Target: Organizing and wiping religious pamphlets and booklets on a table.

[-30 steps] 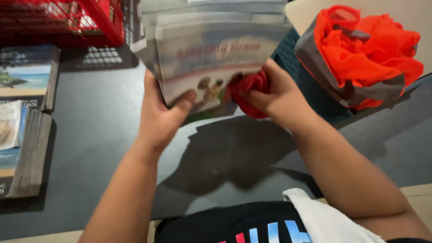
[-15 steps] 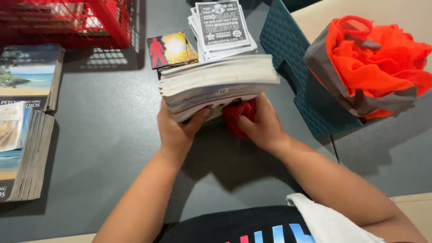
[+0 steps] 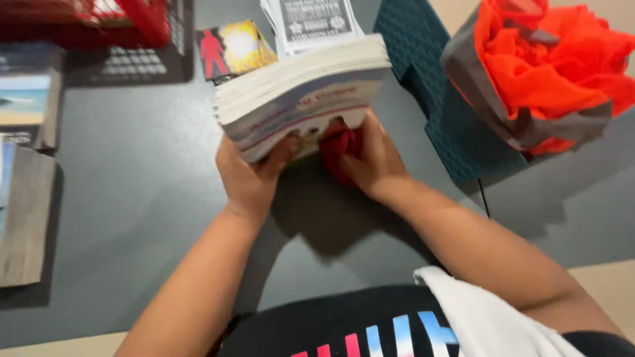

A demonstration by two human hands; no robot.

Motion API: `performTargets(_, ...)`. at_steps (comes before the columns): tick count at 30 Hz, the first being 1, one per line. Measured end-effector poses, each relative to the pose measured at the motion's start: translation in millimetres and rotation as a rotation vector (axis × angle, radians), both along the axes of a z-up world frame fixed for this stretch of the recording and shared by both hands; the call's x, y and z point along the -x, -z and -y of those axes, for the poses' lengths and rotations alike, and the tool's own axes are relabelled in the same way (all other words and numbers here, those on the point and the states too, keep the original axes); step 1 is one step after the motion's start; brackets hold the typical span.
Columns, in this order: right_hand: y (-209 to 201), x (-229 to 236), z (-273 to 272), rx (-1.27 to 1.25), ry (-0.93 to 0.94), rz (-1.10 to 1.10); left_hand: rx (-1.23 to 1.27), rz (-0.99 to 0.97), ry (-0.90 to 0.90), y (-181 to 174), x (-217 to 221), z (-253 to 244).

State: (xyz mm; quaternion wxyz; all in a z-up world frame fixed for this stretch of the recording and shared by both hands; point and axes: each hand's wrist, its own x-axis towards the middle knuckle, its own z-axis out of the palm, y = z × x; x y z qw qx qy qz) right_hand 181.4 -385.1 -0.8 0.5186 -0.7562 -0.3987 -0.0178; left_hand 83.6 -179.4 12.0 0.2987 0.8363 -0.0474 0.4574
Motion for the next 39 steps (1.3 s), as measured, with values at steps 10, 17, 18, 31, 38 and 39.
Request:
performTargets(10,-41,3,2,0.22,-0.056,-0.233,0.633,-0.432,-0.028,11,-11,-23)
performTargets(17,-42,12,-10,0.04,-0.236,-0.993,0.552,-0.907,-0.111,-7,-3,-50)
performTargets(18,-41,14,-13,0.045,-0.241,-0.99,0.557,-0.904,-0.115,-14,6,-55)
performTargets(31,-14,38,-167,0.114,-0.386,-1.121,0.264,-1.155,-0.491,-15,52,-189)
performTargets(38,-17,22,-192,-0.007,-0.377,-1.098,0.109,-1.029,-0.607,24,24,-212)
performTargets(39,-19,19,-196,0.007,-0.38,-1.102,0.123,-1.034,-0.611,22,20,-214)
